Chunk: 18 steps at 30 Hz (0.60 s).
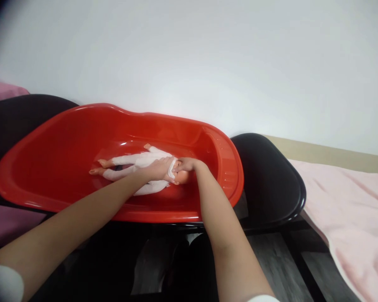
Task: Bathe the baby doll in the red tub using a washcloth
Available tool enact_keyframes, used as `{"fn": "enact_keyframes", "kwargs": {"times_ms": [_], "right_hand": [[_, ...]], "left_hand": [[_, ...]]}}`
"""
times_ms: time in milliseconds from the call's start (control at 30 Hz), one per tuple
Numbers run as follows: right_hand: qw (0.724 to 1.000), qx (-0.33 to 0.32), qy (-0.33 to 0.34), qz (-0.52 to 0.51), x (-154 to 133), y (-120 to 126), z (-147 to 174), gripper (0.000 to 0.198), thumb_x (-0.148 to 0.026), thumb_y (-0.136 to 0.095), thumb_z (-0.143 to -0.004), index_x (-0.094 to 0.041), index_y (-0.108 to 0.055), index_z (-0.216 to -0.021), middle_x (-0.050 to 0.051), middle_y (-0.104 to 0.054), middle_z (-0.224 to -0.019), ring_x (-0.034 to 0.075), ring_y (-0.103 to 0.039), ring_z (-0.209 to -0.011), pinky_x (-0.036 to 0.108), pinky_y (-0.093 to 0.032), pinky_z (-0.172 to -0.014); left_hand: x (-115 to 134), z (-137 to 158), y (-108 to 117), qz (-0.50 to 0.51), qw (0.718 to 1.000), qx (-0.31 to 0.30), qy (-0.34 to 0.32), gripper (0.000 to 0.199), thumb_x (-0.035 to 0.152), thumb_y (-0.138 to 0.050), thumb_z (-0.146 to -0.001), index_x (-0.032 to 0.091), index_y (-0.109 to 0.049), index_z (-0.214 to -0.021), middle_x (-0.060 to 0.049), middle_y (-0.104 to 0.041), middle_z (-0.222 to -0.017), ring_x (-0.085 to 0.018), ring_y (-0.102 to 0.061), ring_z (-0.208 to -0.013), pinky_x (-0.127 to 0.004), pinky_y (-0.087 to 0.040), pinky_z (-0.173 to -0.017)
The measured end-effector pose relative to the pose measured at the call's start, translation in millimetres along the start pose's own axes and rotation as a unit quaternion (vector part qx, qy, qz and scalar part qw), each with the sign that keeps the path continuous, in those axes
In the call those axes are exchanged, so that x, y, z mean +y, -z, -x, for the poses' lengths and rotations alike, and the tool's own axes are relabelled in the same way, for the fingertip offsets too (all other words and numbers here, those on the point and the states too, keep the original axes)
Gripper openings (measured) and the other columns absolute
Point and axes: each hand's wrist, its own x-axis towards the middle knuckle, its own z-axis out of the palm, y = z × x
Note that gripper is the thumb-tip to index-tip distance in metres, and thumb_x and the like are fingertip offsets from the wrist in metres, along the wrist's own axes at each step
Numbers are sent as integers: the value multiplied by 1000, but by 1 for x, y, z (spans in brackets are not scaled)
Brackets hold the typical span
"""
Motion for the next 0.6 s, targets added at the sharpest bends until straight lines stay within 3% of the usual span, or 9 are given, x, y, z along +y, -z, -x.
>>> {"fn": "enact_keyframes", "kwargs": {"times_ms": [167,367,600], "right_hand": [[1000,22,-10,0,-1,-1,1,77,-61,-83,-70,-19,-65,-132,12,-67,-135,30,-65,-119,35,-50,-103],[1000,26,-12,-5,-3,-1,3,77,-61,-83,-70,-19,-64,-132,11,-68,-133,29,-66,-118,34,-50,-102],[998,43,36,7,2,-5,-3,65,-59,-77,-78,-17,-67,-127,11,-72,-125,27,-69,-109,31,-53,-92]], "left_hand": [[-2,0,5,-5,1000,-2,-26,76,53,-81,-72,18,-53,-133,-17,-61,-129,-39,-54,-124,-48,-43,-100],[-11,-4,4,20,999,10,-43,79,54,-84,-67,21,-55,-132,-15,-62,-128,-37,-56,-121,-47,-43,-99],[-26,-11,-1,11,999,4,-52,64,39,-81,-69,19,-60,-127,-11,-66,-120,-34,-61,-111,-40,-46,-92]]}}
